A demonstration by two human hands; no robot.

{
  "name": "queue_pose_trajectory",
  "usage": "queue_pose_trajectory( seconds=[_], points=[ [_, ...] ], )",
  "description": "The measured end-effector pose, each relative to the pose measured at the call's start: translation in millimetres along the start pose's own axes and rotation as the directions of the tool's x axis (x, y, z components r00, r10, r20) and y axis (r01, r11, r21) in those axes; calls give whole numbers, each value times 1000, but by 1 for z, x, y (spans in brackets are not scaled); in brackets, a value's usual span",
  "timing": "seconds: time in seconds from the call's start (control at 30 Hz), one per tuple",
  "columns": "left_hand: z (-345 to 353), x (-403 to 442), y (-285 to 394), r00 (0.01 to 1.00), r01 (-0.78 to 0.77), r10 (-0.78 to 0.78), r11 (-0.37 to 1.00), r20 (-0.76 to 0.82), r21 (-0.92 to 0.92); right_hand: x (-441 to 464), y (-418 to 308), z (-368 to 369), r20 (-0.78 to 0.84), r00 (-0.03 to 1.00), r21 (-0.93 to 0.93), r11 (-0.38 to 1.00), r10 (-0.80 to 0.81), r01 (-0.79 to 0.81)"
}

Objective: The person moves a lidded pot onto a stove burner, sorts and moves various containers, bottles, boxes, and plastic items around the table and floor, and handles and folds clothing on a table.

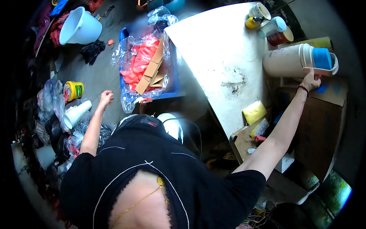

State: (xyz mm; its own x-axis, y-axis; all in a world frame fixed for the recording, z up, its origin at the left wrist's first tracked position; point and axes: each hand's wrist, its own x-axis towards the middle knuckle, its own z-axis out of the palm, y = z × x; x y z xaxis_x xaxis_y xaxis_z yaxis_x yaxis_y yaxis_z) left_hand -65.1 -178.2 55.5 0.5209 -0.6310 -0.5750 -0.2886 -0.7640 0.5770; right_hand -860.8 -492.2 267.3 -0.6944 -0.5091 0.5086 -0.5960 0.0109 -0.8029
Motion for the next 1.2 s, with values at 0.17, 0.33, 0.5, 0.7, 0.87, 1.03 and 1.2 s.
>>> queue_pose_trajectory(
  seconds=[0.17,0.33,0.5,0.7,0.87,1.03,1.2],
  points=[
    [4,10,1,997,-32,29,999,73,33,-80,31,-6,137,990,102,994,-42,29],
    [-14,16,-5,987,-51,49,999,151,4,-205,18,10,400,893,287,898,204,-334],
    [-60,51,-49,975,-35,31,999,219,15,-333,-48,31,596,666,187,729,449,-659],
    [-146,119,-159,969,16,-5,999,246,-43,-482,-99,50,636,525,44,652,566,-757],
    [-246,138,-257,983,179,-174,981,67,-79,-584,-138,71,611,472,-66,635,635,-770],
    [-323,141,-316,941,334,-336,916,29,-224,-639,-179,111,701,472,-51,697,535,-715],
    [-329,178,-305,912,408,-404,868,73,-283,-670,-214,161,810,449,-95,838,379,-537]
  ],
)
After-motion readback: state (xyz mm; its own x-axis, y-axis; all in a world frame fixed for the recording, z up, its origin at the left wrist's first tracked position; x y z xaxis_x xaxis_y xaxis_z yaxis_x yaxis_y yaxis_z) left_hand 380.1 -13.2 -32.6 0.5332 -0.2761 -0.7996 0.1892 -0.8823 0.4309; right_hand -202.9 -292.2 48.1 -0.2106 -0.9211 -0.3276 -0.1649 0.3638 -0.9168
